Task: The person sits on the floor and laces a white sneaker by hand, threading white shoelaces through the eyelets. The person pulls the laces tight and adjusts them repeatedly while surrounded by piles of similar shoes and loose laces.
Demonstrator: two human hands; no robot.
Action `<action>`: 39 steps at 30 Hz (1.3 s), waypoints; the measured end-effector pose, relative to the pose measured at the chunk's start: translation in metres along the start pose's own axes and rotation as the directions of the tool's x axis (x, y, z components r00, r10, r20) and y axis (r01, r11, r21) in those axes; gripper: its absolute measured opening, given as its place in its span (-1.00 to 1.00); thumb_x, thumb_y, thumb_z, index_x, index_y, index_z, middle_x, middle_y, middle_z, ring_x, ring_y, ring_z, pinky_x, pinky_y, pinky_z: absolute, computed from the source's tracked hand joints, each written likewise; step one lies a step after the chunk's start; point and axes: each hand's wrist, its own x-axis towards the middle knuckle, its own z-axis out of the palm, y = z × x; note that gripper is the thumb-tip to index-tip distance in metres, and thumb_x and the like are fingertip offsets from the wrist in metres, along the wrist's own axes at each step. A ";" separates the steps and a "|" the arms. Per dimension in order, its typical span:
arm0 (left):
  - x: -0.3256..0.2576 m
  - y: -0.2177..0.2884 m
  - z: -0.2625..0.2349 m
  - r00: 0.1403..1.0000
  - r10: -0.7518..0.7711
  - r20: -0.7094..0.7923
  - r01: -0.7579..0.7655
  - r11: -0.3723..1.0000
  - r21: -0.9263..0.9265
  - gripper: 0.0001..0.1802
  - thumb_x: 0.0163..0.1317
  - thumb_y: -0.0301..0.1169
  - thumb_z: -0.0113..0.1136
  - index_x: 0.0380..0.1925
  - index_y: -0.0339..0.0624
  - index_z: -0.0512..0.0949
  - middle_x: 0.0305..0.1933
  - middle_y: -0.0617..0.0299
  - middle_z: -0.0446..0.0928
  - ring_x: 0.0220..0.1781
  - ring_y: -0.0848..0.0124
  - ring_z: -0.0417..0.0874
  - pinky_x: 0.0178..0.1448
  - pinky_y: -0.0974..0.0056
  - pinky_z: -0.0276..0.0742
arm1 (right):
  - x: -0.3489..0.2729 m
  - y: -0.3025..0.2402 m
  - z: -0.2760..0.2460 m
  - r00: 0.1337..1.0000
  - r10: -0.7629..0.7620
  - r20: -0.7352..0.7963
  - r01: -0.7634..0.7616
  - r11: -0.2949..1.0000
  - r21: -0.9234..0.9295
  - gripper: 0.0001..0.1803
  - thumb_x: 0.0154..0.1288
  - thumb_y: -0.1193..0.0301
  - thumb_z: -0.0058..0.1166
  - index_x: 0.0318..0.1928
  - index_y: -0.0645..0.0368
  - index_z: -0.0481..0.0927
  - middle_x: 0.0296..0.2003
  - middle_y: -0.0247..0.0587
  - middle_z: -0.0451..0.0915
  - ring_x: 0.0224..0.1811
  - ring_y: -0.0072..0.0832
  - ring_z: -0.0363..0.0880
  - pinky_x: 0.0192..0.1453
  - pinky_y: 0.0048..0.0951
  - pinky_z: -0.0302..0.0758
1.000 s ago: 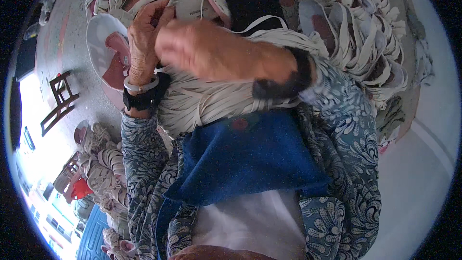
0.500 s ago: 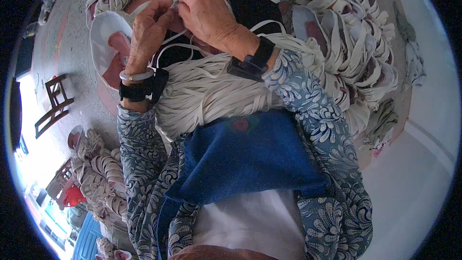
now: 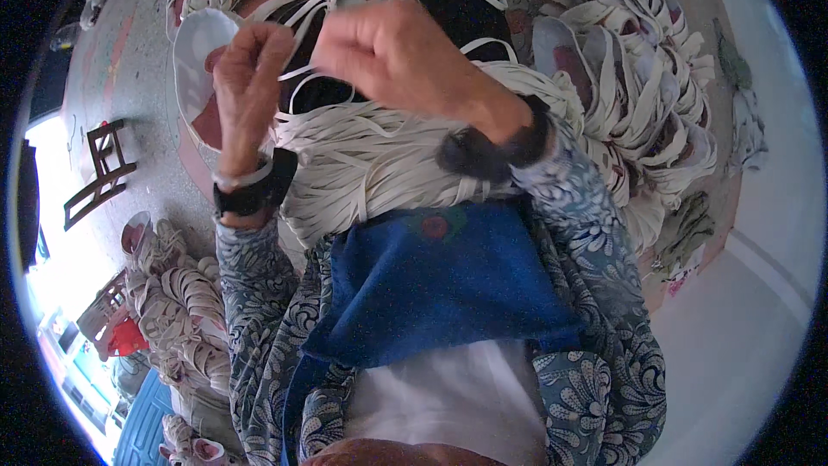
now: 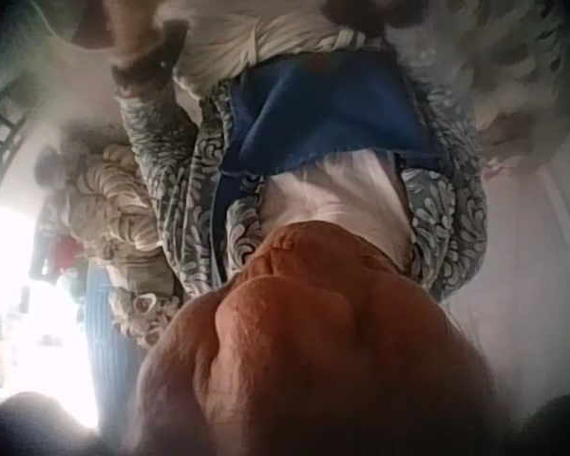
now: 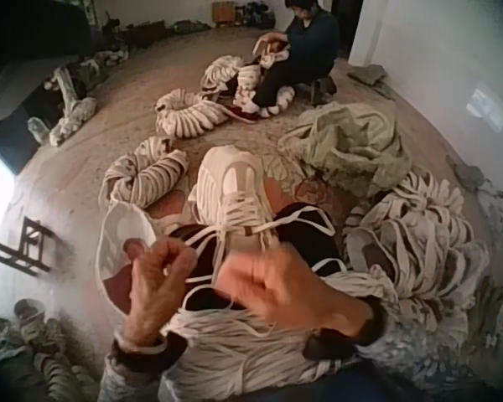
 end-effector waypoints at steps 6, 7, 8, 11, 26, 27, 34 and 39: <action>-0.011 0.027 0.032 0.737 -0.312 0.600 0.631 0.637 -0.444 -0.48 0.46 -0.09 -0.18 -0.08 -0.41 0.50 -0.38 0.11 0.61 -0.33 0.33 0.64 -0.12 0.30 0.57 | -0.045 -0.073 0.042 0.657 -0.523 0.543 -0.094 0.658 0.748 -0.80 0.35 0.42 0.02 -0.36 0.31 0.50 -0.48 -0.10 0.51 -0.44 -0.27 0.51 -0.33 -0.36 0.41; -0.006 0.026 0.044 0.698 -0.323 0.639 0.691 0.536 -0.484 -0.50 0.47 -0.12 -0.20 -0.05 -0.41 0.49 -0.39 0.12 0.60 -0.35 0.32 0.64 -0.12 0.30 0.56 | -0.047 -0.078 0.050 0.594 -0.567 0.571 -0.048 0.684 0.728 -0.81 0.35 0.41 0.03 -0.34 0.31 0.49 -0.45 -0.08 0.51 -0.41 -0.22 0.51 -0.32 -0.34 0.41; -0.001 0.021 0.050 0.658 -0.328 0.678 0.743 0.428 -0.514 -0.51 0.48 -0.15 -0.21 -0.03 -0.41 0.47 -0.40 0.13 0.59 -0.36 0.31 0.63 -0.13 0.29 0.56 | -0.048 -0.080 0.054 0.526 -0.603 0.600 0.002 0.706 0.708 -0.81 0.35 0.40 0.03 -0.32 0.31 0.49 -0.43 -0.05 0.52 -0.37 -0.17 0.52 -0.30 -0.32 0.41; -0.005 0.011 0.049 0.841 0.298 0.452 -0.272 0.954 -0.124 -0.69 0.41 -0.32 -0.14 -0.10 -0.35 0.48 -0.39 0.20 0.52 -0.36 0.33 0.56 -0.18 0.26 0.47 | -0.052 -0.063 0.018 0.735 -0.426 0.527 -0.053 0.739 0.671 -0.74 0.33 0.37 0.08 -0.35 0.36 0.44 -0.47 -0.09 0.50 -0.46 -0.23 0.53 -0.37 -0.35 0.41; -0.025 0.084 0.024 0.265 0.171 0.949 0.330 0.909 -0.256 -0.60 0.36 -0.15 -0.03 -0.16 -0.31 0.53 -0.27 0.07 0.54 -0.24 0.30 0.60 -0.06 0.20 0.52 | -0.047 0.027 -0.003 0.803 0.470 0.367 -0.575 0.447 0.685 -0.60 0.48 0.19 -0.12 0.05 0.27 0.49 -0.53 -0.56 0.31 -0.60 -0.85 0.15 -0.59 -0.73 0.08; -0.047 0.052 0.022 0.502 0.222 0.836 0.474 0.738 -0.480 -0.55 0.36 -0.10 -0.03 -0.14 -0.33 0.52 -0.27 0.06 0.56 -0.25 0.30 0.61 -0.05 0.21 0.53 | -0.048 0.023 -0.008 0.818 0.440 0.369 -0.571 0.545 0.614 -0.63 0.47 0.22 -0.12 0.00 0.29 0.51 -0.57 -0.53 0.32 -0.63 -0.80 0.20 -0.60 -0.69 0.13; -0.015 0.025 0.036 0.735 -0.311 0.603 0.601 0.709 -0.368 -0.42 0.41 0.00 -0.09 0.03 -0.38 0.43 -0.24 0.02 0.63 -0.26 0.26 0.68 -0.10 0.27 0.61 | -0.058 0.003 0.045 0.929 -0.094 0.357 0.094 0.995 0.018 -0.74 0.36 0.35 -0.02 -0.37 0.32 0.46 -0.65 -0.09 0.44 -0.59 -0.21 0.51 -0.45 -0.26 0.47; -0.011 -0.009 0.045 0.707 -0.294 0.643 0.707 0.291 -0.645 -0.67 0.41 -0.26 0.00 -0.04 -0.31 0.51 -0.69 0.47 0.25 -0.69 0.62 0.22 -0.59 0.49 0.15 | -0.048 -0.003 0.030 0.880 0.115 0.461 -0.040 0.985 -0.169 -0.70 0.28 0.31 0.07 -0.40 0.34 0.44 -0.57 0.08 0.52 -0.42 -0.07 0.61 -0.34 -0.16 0.52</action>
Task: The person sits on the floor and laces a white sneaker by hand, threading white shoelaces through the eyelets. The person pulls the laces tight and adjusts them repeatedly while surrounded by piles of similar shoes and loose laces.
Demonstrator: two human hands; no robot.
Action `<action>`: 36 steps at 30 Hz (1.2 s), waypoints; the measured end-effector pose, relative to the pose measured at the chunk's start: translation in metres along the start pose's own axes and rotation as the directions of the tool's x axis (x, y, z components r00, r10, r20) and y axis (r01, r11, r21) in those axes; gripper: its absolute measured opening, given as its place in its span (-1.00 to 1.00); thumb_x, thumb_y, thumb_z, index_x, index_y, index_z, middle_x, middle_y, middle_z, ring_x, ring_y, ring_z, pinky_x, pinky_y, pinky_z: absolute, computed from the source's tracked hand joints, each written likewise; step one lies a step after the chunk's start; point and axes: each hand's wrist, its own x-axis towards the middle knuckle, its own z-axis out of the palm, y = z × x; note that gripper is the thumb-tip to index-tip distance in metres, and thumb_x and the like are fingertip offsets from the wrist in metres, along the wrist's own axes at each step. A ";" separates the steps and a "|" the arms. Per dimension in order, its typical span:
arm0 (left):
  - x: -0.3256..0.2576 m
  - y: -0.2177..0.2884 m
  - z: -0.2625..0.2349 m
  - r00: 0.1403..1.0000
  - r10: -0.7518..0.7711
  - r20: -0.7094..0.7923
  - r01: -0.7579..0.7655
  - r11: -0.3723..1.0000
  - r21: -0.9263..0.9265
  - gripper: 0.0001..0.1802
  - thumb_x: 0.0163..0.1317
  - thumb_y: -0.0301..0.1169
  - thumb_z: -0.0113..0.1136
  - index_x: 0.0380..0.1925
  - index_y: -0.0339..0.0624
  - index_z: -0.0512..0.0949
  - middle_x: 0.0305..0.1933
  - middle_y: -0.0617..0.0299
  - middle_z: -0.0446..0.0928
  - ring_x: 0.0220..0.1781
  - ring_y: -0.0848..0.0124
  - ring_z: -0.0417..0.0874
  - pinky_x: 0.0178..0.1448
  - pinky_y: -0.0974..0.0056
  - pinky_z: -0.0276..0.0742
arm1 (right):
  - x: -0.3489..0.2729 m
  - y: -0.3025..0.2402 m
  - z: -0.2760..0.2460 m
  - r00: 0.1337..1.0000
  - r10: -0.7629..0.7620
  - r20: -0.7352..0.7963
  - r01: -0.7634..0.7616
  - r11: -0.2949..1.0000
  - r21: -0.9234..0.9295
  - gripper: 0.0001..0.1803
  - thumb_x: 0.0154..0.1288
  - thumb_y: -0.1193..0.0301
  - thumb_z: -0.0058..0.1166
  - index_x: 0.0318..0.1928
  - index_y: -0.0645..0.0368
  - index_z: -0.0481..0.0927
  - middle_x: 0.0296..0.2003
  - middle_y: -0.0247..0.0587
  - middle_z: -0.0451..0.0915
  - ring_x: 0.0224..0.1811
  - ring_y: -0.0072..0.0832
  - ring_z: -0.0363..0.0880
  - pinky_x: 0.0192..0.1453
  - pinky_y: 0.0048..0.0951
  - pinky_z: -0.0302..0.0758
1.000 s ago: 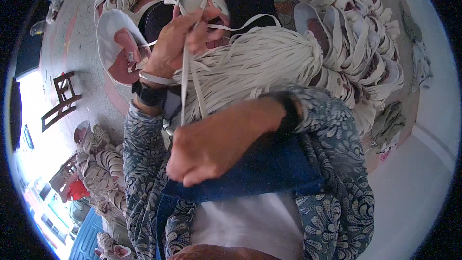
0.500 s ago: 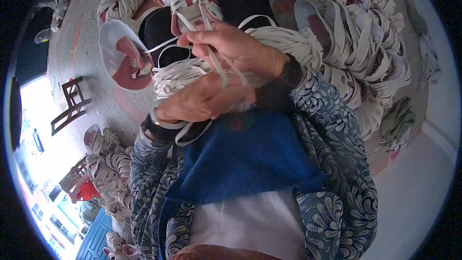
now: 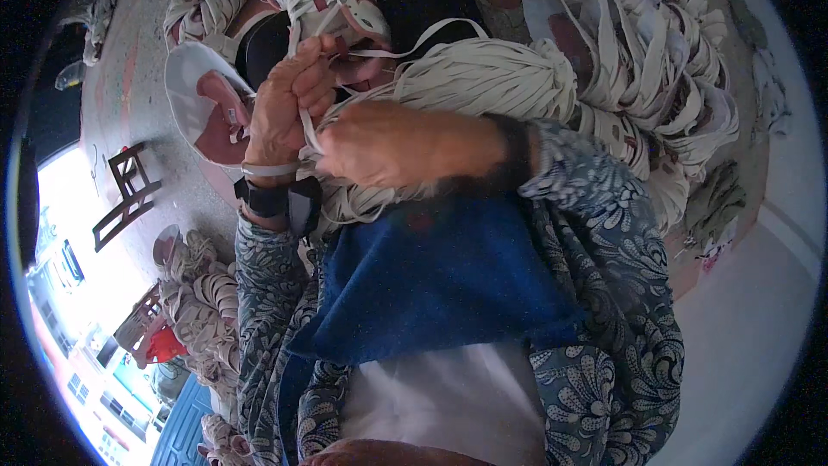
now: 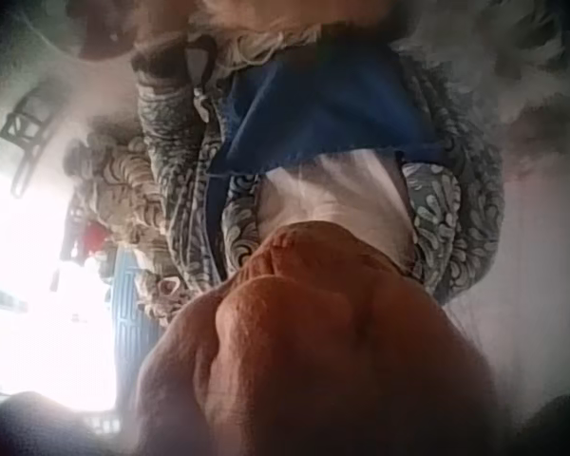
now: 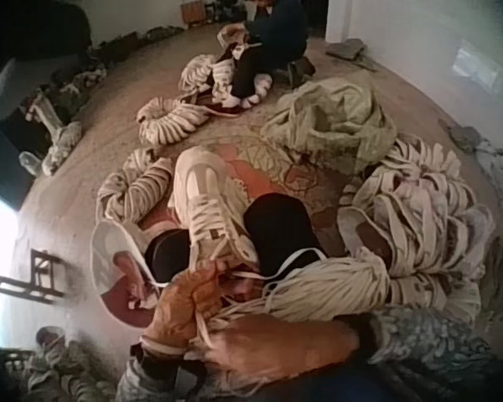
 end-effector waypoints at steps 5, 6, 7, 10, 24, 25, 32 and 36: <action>-0.020 0.001 0.012 0.940 0.276 -0.201 -0.183 0.904 0.385 -0.69 0.41 -0.23 0.03 -0.19 -0.27 0.60 -0.72 0.47 0.22 -0.68 0.66 0.17 -0.60 0.49 0.08 | -0.008 0.042 -0.025 0.794 -0.031 -0.608 -0.167 0.949 -0.267 -0.54 0.26 0.17 0.12 -0.17 0.39 0.38 -0.51 0.16 0.56 -0.41 -0.01 0.63 -0.33 -0.16 0.58; -0.019 0.001 0.007 0.937 0.287 -0.200 -0.190 0.898 0.396 -0.68 0.41 -0.22 0.03 -0.19 -0.27 0.60 -0.72 0.47 0.22 -0.68 0.67 0.17 -0.59 0.50 0.08 | -0.004 0.053 -0.025 0.804 0.027 -0.594 -0.243 0.926 -0.287 -0.60 0.27 0.23 0.11 -0.15 0.34 0.37 -0.45 0.11 0.56 -0.38 -0.01 0.62 -0.32 -0.16 0.56; -0.017 0.002 0.003 0.935 0.300 -0.191 -0.202 0.890 0.409 -0.67 0.41 -0.21 0.03 -0.18 -0.27 0.60 -0.72 0.47 0.23 -0.68 0.67 0.17 -0.59 0.51 0.08 | 0.001 0.063 -0.025 0.807 0.084 -0.585 -0.319 0.895 -0.312 -0.65 0.28 0.28 0.09 -0.12 0.29 0.36 -0.39 0.07 0.57 -0.35 0.00 0.62 -0.31 -0.17 0.55; -0.019 0.007 0.018 0.856 0.465 -0.227 -0.285 0.790 0.544 -0.70 0.40 -0.25 0.03 -0.13 -0.27 0.56 -0.60 0.48 0.31 -0.64 0.70 0.20 -0.57 0.53 0.13 | 0.021 0.084 -0.032 0.813 0.147 -0.563 -0.382 0.865 -0.326 -0.71 0.27 0.33 0.10 -0.12 0.25 0.40 -0.35 -0.01 0.57 -0.34 -0.01 0.59 -0.30 -0.18 0.52; -0.032 0.012 0.016 0.935 0.338 -0.110 -0.108 0.564 0.819 -0.68 0.38 -0.20 0.09 -0.32 -0.25 0.61 -0.63 0.45 0.36 -0.58 0.68 0.28 -0.49 0.50 0.21 | 0.030 0.072 -0.080 0.792 -0.198 -0.578 0.031 0.957 -0.287 -0.81 0.32 0.39 0.06 -0.26 0.30 0.49 -0.51 -0.13 0.40 -0.50 -0.32 0.40 -0.37 -0.31 0.36; -0.033 0.011 0.014 0.939 0.337 -0.065 -0.144 0.560 0.816 -0.68 0.38 -0.19 0.09 -0.34 -0.25 0.61 -0.64 0.44 0.36 -0.58 0.68 0.29 -0.50 0.49 0.22 | 0.035 0.076 -0.077 0.780 -0.222 -0.585 0.026 0.946 -0.324 -0.82 0.30 0.40 0.06 -0.28 0.29 0.48 -0.51 -0.11 0.41 -0.49 -0.29 0.42 -0.36 -0.29 0.37; -0.034 0.008 0.010 0.966 0.258 0.029 -0.168 0.536 0.827 -0.64 0.38 -0.15 0.10 -0.38 -0.24 0.60 -0.65 0.42 0.38 -0.58 0.68 0.33 -0.49 0.49 0.25 | 0.056 0.057 -0.091 0.892 -0.015 -0.451 -0.162 0.922 -0.351 -0.80 0.18 0.45 0.03 -0.46 0.33 0.36 -0.55 0.05 0.37 -0.49 -0.15 0.42 -0.37 -0.21 0.34; -0.034 0.008 0.009 0.969 0.246 0.023 -0.164 0.569 0.806 -0.63 0.38 -0.14 0.10 -0.40 -0.24 0.59 -0.64 0.42 0.39 -0.56 0.67 0.34 -0.48 0.49 0.25 | 0.065 0.049 -0.107 0.953 0.244 -0.179 -0.293 0.890 -0.350 -0.77 0.19 0.45 -0.02 -0.51 0.35 0.34 -0.58 0.07 0.35 -0.51 -0.12 0.40 -0.37 -0.19 0.31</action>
